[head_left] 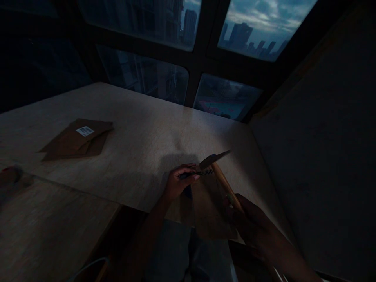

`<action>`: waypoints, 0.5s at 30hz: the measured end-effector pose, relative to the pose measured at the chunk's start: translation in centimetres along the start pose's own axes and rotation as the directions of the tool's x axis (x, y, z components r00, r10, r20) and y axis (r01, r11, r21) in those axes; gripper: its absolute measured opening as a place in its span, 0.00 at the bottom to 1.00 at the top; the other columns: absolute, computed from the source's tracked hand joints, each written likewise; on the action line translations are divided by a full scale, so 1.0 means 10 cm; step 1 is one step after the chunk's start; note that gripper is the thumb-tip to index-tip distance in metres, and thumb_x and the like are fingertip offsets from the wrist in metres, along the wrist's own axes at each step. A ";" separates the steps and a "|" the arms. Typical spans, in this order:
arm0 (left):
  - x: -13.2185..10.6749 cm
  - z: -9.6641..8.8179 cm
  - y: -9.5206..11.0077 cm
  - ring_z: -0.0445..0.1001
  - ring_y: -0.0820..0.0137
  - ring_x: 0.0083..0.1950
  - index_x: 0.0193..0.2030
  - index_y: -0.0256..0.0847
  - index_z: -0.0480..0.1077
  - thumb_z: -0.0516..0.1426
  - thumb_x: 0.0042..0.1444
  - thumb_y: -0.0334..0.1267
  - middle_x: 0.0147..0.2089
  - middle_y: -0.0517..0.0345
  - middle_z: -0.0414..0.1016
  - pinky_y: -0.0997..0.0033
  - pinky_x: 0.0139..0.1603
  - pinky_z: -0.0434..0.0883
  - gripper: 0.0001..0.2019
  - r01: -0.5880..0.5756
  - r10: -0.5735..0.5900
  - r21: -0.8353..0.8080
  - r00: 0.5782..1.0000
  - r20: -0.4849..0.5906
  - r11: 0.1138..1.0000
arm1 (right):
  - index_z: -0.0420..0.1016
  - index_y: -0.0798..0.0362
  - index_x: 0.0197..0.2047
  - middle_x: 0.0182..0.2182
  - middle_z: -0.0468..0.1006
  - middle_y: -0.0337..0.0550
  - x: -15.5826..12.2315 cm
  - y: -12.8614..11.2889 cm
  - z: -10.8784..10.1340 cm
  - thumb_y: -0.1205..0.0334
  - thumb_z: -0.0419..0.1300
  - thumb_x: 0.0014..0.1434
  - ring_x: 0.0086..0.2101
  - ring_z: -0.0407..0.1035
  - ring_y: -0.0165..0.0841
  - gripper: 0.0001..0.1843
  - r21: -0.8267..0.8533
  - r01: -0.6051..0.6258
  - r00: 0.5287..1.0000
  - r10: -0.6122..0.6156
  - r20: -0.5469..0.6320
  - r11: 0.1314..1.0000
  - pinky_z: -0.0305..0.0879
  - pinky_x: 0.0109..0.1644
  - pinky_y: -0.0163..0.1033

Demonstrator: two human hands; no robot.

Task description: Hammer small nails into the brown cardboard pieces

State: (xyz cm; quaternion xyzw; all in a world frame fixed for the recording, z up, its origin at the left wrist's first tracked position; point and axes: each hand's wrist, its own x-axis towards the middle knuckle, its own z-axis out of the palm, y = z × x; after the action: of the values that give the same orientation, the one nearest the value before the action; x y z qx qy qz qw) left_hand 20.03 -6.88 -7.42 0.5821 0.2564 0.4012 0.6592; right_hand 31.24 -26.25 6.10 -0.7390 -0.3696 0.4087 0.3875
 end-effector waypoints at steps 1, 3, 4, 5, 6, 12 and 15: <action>0.00 0.00 0.00 0.79 0.58 0.54 0.32 0.40 0.80 0.70 0.45 0.40 0.51 0.45 0.82 0.57 0.60 0.72 0.08 -0.004 0.004 -0.001 1.000 0.003 1.000 | 0.77 0.55 0.49 0.34 0.76 0.45 0.00 0.00 0.00 0.38 0.57 0.62 0.36 0.71 0.37 0.28 0.013 -0.010 1.000 0.010 0.001 1.000 0.70 0.40 0.37; 0.00 -0.01 -0.01 0.79 0.58 0.54 0.33 0.40 0.80 0.70 0.45 0.40 0.51 0.45 0.82 0.56 0.60 0.71 0.09 -0.016 0.016 -0.005 1.000 0.008 1.000 | 0.76 0.54 0.48 0.33 0.75 0.43 -0.01 -0.01 -0.01 0.37 0.57 0.62 0.35 0.70 0.36 0.28 0.034 -0.050 0.999 0.050 0.019 0.998 0.69 0.38 0.36; 0.00 -0.01 -0.01 0.79 0.58 0.55 0.33 0.40 0.81 0.70 0.45 0.39 0.51 0.45 0.82 0.56 0.60 0.71 0.09 -0.022 0.022 -0.008 1.000 0.007 1.000 | 0.76 0.54 0.48 0.33 0.74 0.43 -0.01 -0.02 -0.01 0.37 0.57 0.62 0.35 0.69 0.36 0.28 0.036 -0.057 0.998 0.057 0.015 0.998 0.68 0.37 0.36; 0.00 -0.01 -0.01 0.78 0.58 0.55 0.33 0.40 0.81 0.70 0.45 0.39 0.51 0.45 0.82 0.56 0.60 0.71 0.09 -0.026 0.026 -0.009 1.000 0.006 1.000 | 0.76 0.54 0.47 0.33 0.74 0.43 -0.01 -0.03 0.00 0.37 0.57 0.62 0.35 0.69 0.36 0.28 0.041 -0.060 0.998 0.059 0.016 0.997 0.68 0.37 0.35; 0.00 -0.02 -0.01 0.78 0.58 0.55 0.33 0.40 0.80 0.70 0.45 0.39 0.51 0.45 0.81 0.56 0.60 0.71 0.09 -0.025 0.025 -0.007 1.000 0.005 1.000 | 0.76 0.54 0.47 0.32 0.73 0.42 -0.02 -0.03 0.00 0.37 0.57 0.62 0.34 0.69 0.36 0.28 0.052 -0.060 0.998 0.059 0.020 0.997 0.68 0.36 0.35; 0.01 -0.02 0.00 0.78 0.58 0.55 0.34 0.40 0.80 0.70 0.45 0.38 0.52 0.45 0.81 0.55 0.61 0.70 0.10 -0.021 0.021 0.014 1.000 0.001 1.000 | 0.78 0.52 0.47 0.25 0.69 0.36 -0.05 -0.10 0.01 0.41 0.61 0.62 0.28 0.66 0.32 0.23 0.128 -0.066 0.998 0.065 0.011 0.990 0.69 0.38 0.35; 0.00 -0.03 0.02 0.78 0.57 0.56 0.34 0.40 0.79 0.70 0.44 0.38 0.53 0.44 0.80 0.54 0.62 0.70 0.10 -0.018 0.018 0.003 1.000 0.007 1.000 | 0.77 0.51 0.49 0.29 0.72 0.38 -0.08 -0.11 0.00 0.39 0.60 0.61 0.26 0.64 0.30 0.25 0.128 -0.109 0.994 0.109 0.010 0.986 0.65 0.31 0.33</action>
State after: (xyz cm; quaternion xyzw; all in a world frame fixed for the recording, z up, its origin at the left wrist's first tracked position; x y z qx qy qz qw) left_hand 19.77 -6.73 -7.25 0.5865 0.2495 0.4049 0.6556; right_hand 30.67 -26.45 7.31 -0.7311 -0.3023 0.4534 0.4106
